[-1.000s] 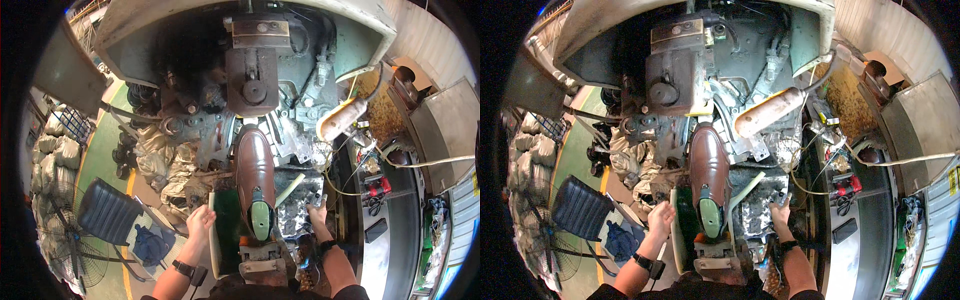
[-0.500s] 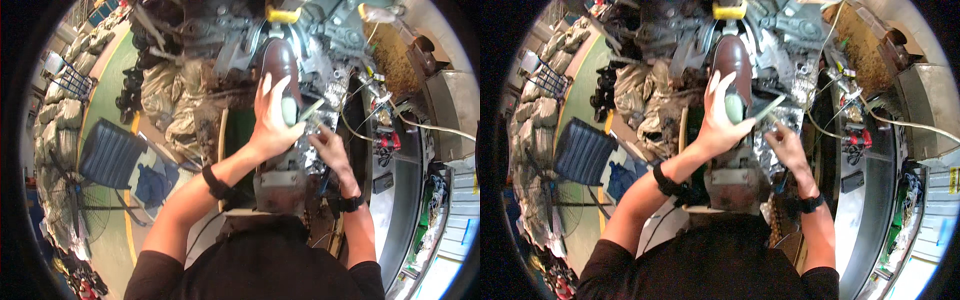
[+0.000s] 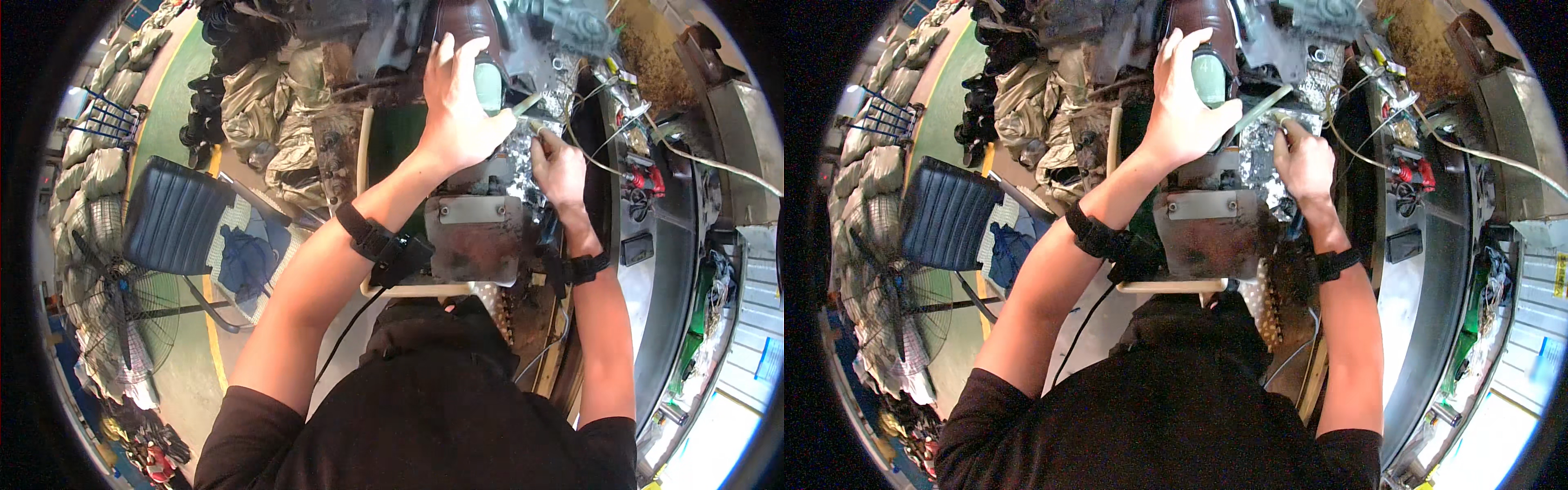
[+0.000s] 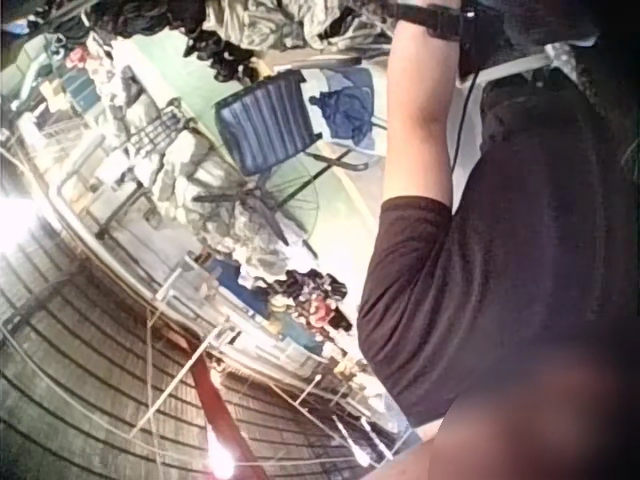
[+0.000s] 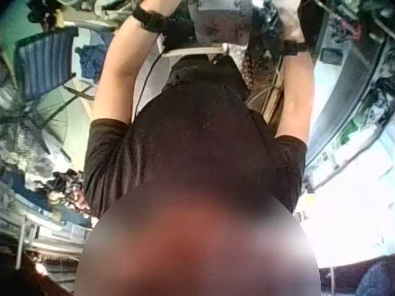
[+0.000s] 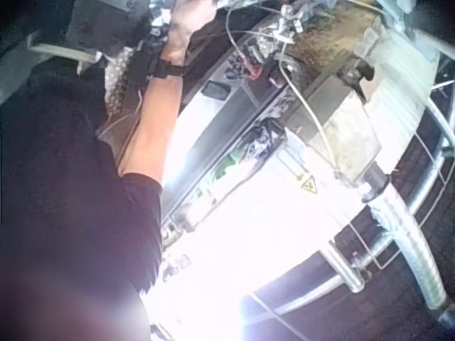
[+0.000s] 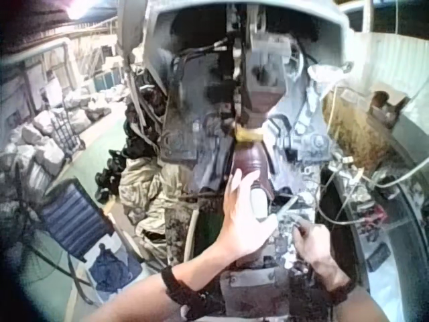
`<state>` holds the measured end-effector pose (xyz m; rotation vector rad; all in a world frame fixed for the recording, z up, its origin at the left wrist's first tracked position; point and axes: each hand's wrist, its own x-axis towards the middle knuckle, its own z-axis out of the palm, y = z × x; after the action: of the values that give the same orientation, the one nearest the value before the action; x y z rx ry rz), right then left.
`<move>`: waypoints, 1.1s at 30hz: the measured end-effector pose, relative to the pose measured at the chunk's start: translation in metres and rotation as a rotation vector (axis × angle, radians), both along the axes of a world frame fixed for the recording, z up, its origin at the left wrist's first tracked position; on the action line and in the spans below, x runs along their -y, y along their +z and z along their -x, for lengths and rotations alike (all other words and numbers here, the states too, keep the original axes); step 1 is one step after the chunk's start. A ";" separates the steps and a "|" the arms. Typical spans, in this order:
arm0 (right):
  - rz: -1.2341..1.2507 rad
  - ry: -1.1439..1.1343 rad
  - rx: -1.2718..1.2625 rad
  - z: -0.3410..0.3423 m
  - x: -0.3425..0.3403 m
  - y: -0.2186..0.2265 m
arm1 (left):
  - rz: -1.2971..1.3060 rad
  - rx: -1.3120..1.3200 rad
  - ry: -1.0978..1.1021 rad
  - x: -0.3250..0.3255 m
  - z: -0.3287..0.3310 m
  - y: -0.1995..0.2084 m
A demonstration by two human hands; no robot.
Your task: Operating a toe-lasting machine to secure a shoe upper over a last in a manufacturing setting.
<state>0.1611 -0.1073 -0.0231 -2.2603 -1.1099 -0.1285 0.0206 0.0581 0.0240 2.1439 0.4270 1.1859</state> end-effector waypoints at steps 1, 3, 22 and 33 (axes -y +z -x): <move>0.037 0.000 0.024 0.001 0.001 0.000 | 0.005 -0.009 0.003 0.000 0.000 0.000; 0.016 0.033 0.086 -0.003 0.005 -0.013 | 0.029 -0.060 0.024 0.007 0.002 -0.001; -0.183 0.124 0.053 -0.002 0.003 -0.014 | -0.009 -0.040 0.009 -0.003 0.004 -0.010; -0.194 0.101 -0.056 -0.003 0.004 -0.009 | 0.242 0.056 -0.248 0.010 0.005 0.004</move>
<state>0.1645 -0.1114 -0.0322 -2.0214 -1.1286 -0.1256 0.0154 0.0485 0.0276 1.8887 0.2567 0.9975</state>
